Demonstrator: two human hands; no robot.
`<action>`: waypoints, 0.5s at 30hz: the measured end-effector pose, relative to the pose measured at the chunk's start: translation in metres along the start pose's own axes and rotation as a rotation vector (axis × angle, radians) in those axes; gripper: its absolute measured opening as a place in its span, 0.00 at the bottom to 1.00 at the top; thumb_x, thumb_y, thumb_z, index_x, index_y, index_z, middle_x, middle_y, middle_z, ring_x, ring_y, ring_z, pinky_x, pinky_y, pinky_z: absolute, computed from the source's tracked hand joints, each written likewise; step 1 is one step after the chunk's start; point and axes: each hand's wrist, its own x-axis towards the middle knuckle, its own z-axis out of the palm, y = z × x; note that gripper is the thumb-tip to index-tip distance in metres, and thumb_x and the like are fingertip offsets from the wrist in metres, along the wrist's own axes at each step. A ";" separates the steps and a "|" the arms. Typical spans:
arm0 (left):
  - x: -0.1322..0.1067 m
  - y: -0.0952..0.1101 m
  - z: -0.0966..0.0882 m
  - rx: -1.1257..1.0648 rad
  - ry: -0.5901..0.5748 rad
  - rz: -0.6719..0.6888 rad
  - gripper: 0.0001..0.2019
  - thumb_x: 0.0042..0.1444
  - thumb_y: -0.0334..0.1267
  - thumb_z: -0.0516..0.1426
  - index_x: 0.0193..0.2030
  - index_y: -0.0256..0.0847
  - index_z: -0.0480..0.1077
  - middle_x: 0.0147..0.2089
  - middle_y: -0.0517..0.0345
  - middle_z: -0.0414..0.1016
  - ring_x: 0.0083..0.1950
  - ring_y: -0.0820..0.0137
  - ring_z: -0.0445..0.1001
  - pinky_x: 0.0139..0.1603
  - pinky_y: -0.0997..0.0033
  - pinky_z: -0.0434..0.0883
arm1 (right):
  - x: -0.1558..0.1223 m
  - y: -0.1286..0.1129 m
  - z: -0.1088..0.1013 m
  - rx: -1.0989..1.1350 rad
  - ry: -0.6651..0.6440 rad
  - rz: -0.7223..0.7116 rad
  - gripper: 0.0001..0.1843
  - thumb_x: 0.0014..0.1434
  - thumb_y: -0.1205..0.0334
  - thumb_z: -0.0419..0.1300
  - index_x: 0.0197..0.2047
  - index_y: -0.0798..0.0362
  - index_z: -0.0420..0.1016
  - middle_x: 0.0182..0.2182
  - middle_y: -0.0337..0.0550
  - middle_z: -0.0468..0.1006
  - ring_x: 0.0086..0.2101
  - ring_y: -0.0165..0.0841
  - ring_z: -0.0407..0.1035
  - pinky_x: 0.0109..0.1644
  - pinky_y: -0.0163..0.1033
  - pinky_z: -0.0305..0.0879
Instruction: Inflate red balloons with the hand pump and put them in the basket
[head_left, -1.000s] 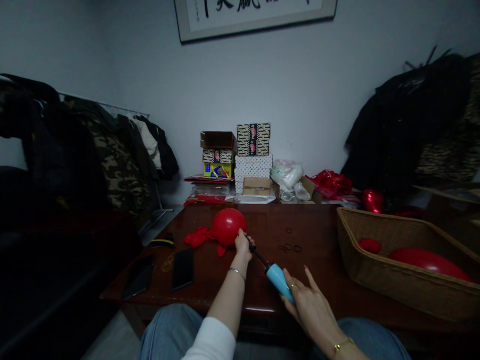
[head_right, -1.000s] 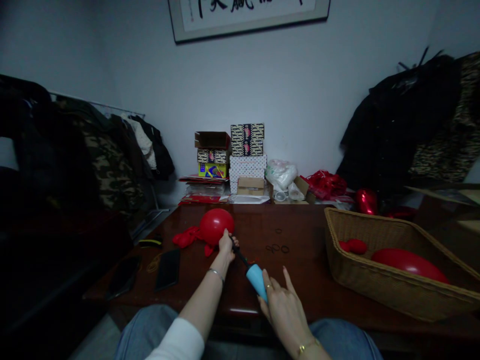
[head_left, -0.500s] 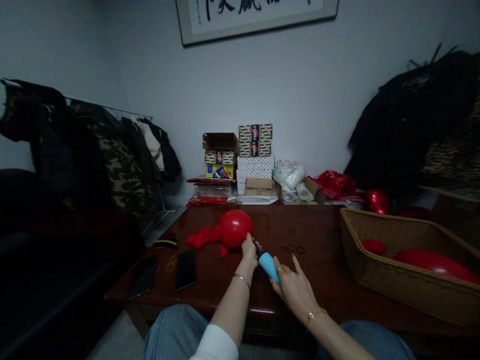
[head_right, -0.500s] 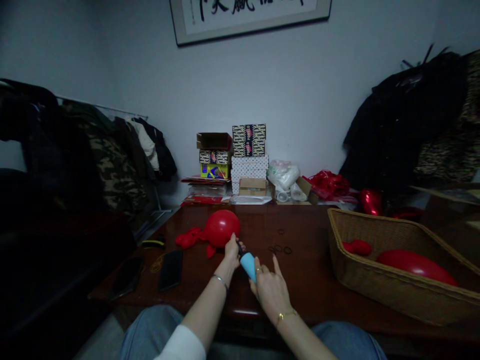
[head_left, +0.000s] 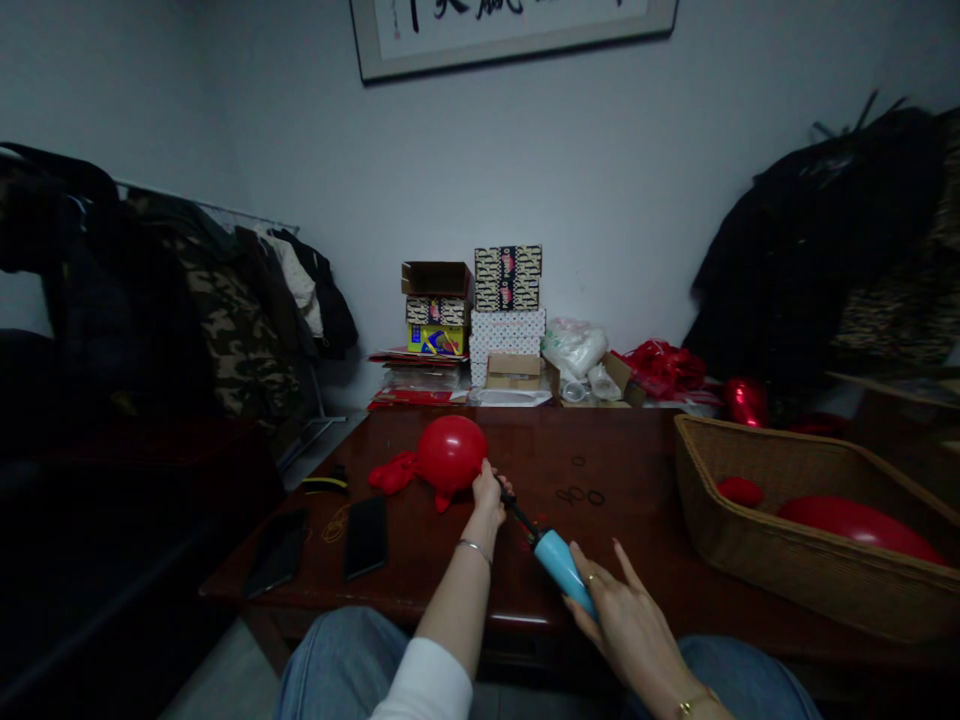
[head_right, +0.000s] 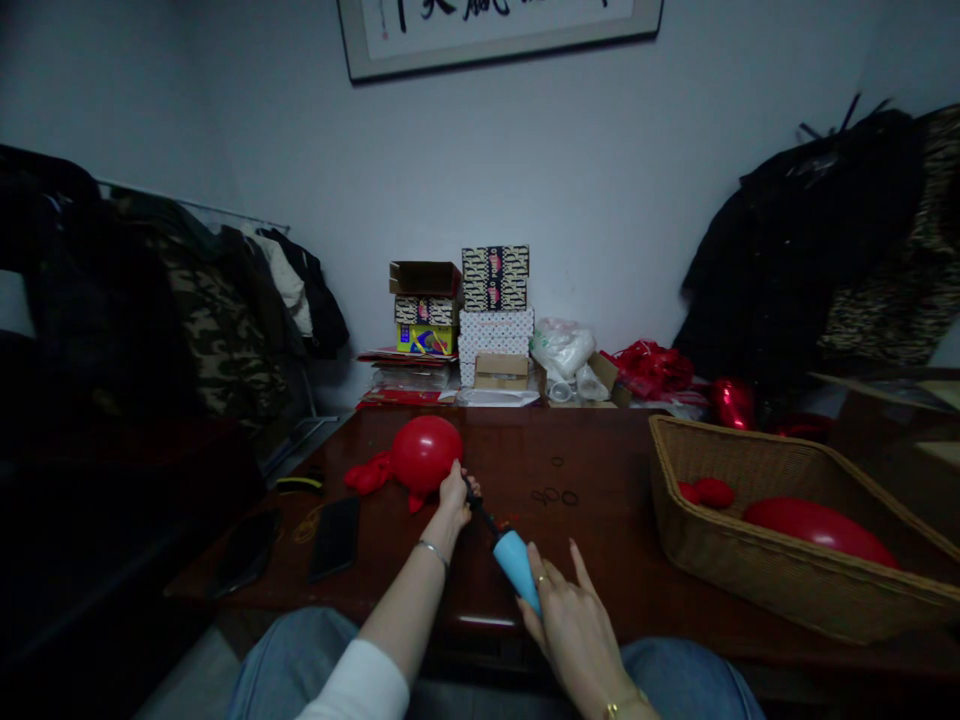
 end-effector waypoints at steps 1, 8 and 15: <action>-0.001 0.000 0.001 -0.001 -0.003 -0.004 0.16 0.57 0.50 0.51 0.27 0.41 0.55 0.15 0.68 0.55 0.13 0.78 0.56 0.16 0.78 0.54 | -0.001 0.001 -0.001 0.000 0.003 -0.001 0.26 0.59 0.62 0.50 0.60 0.58 0.56 0.46 0.49 0.76 0.42 0.32 0.72 0.66 0.50 0.35; -0.003 0.000 0.001 -0.022 0.003 -0.009 0.17 0.56 0.51 0.51 0.26 0.41 0.56 0.16 0.68 0.55 0.14 0.79 0.56 0.16 0.79 0.54 | 0.004 0.000 -0.001 -0.024 -0.023 0.027 0.26 0.58 0.62 0.51 0.60 0.58 0.57 0.42 0.47 0.77 0.37 0.32 0.73 0.66 0.50 0.35; -0.008 -0.005 0.000 -0.010 -0.009 0.000 0.17 0.55 0.52 0.52 0.26 0.41 0.56 0.16 0.67 0.56 0.14 0.78 0.56 0.16 0.79 0.54 | 0.027 -0.009 0.005 -0.070 -0.039 0.040 0.25 0.58 0.63 0.51 0.58 0.58 0.61 0.38 0.45 0.78 0.35 0.31 0.74 0.66 0.47 0.36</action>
